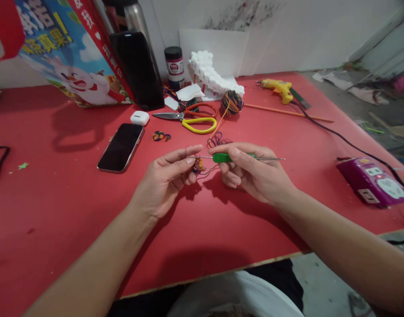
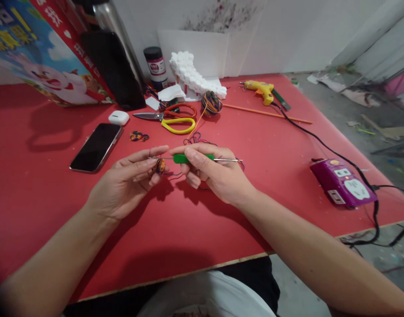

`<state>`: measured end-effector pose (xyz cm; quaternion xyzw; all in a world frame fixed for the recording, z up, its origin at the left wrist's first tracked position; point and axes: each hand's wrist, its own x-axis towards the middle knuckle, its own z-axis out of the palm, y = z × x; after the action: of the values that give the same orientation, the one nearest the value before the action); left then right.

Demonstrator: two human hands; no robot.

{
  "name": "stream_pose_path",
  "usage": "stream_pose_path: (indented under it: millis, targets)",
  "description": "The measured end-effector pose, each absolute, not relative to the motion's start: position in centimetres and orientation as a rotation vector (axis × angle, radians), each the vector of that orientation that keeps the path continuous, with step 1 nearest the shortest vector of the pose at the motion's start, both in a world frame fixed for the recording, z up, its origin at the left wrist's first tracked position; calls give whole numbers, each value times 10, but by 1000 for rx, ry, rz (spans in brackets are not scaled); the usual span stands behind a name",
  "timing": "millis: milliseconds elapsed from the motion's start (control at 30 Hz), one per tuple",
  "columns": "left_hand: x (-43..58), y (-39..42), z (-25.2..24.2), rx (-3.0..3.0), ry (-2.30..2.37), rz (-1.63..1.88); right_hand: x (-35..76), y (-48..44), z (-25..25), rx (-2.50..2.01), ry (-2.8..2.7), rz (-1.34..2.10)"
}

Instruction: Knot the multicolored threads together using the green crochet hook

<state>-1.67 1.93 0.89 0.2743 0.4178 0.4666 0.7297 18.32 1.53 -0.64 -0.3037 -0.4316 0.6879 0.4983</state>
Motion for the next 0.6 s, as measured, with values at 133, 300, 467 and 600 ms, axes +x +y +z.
stream_pose_path:
  millis: [133, 300, 467, 600]
  targets:
    - [-18, 19, 8, 615, 910, 1028, 184, 15, -8, -729, -1077, 1644]
    - [-18, 18, 6, 645, 936, 1029, 184, 16, -9, -729, -1081, 1643]
    - [-15, 18, 7, 684, 977, 1045, 183, 16, -9, -719, -1048, 1655]
    - [-15, 17, 8, 741, 982, 1052, 183, 16, -9, -735, -1055, 1649]
